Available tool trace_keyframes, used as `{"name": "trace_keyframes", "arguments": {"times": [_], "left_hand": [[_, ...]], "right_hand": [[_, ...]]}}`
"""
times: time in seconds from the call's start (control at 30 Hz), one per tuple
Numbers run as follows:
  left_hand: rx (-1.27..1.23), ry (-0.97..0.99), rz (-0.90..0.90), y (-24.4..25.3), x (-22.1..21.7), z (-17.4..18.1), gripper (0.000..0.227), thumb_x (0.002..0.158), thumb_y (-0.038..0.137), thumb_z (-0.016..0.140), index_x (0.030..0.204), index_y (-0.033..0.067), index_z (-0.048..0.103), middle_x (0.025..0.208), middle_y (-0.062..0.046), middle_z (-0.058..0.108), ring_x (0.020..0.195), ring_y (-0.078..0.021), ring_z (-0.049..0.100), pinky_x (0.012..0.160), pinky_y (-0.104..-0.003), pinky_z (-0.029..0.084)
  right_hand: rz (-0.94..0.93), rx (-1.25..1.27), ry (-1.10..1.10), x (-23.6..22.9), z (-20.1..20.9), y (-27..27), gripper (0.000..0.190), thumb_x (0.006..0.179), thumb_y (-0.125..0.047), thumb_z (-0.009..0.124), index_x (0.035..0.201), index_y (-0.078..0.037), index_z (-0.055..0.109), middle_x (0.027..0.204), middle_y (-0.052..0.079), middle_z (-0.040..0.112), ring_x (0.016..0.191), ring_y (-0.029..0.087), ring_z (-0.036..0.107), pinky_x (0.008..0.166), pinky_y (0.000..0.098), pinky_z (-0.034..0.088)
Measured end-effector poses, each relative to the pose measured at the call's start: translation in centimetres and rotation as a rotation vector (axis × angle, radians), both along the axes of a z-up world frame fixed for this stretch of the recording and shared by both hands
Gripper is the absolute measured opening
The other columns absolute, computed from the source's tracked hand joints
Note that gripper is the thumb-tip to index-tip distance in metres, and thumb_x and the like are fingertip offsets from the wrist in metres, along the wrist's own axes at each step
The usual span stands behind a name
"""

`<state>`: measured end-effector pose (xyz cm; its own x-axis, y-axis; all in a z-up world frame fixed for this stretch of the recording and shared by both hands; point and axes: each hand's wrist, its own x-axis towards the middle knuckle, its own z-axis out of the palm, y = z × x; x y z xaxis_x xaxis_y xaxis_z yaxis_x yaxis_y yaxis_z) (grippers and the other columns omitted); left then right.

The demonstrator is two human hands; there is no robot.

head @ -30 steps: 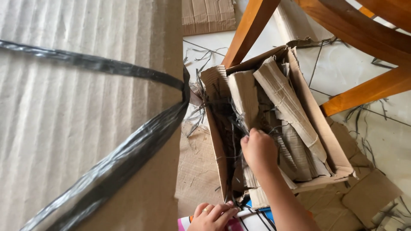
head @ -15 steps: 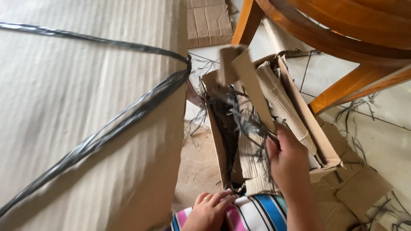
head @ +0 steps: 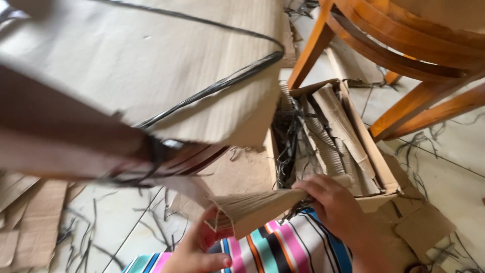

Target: The person wraps the legs of a wooden chair using cardboard and plastic ties to protect them during transport.

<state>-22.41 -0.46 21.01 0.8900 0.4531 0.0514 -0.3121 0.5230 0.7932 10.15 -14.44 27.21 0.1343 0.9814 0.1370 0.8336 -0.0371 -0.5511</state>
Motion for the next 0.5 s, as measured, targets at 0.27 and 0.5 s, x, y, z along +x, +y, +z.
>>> {"name": "trace_keyframes", "arguments": {"times": [0.27,0.5], "left_hand": [[0.633,0.151,0.467,1.4,-7.7,7.2,0.097,0.07,0.039,0.094,0.143,-0.0007,0.045,0.138,-0.012,0.058,0.13,-0.0219,0.053,0.111,-0.038,0.041],[0.734,0.458,0.822,2.8,-5.1,5.2,0.018,0.085,0.017,0.078,0.099,0.0121,0.068,0.096,-0.002,0.076,0.088,-0.0178,0.074,0.079,-0.029,0.056]], "right_hand": [[0.117,0.494,0.075,-15.8,-3.8,8.4,0.031,0.101,-0.007,0.046,0.128,-0.004,0.06,0.118,0.018,0.066,0.105,0.035,0.065,0.093,0.0443,0.053],[-0.092,0.504,-0.175,-19.3,-13.3,10.6,0.039,0.102,-0.019,0.065,0.14,-0.011,0.064,0.115,0.008,0.065,0.094,0.024,0.068,0.081,0.0373,0.056]]}}
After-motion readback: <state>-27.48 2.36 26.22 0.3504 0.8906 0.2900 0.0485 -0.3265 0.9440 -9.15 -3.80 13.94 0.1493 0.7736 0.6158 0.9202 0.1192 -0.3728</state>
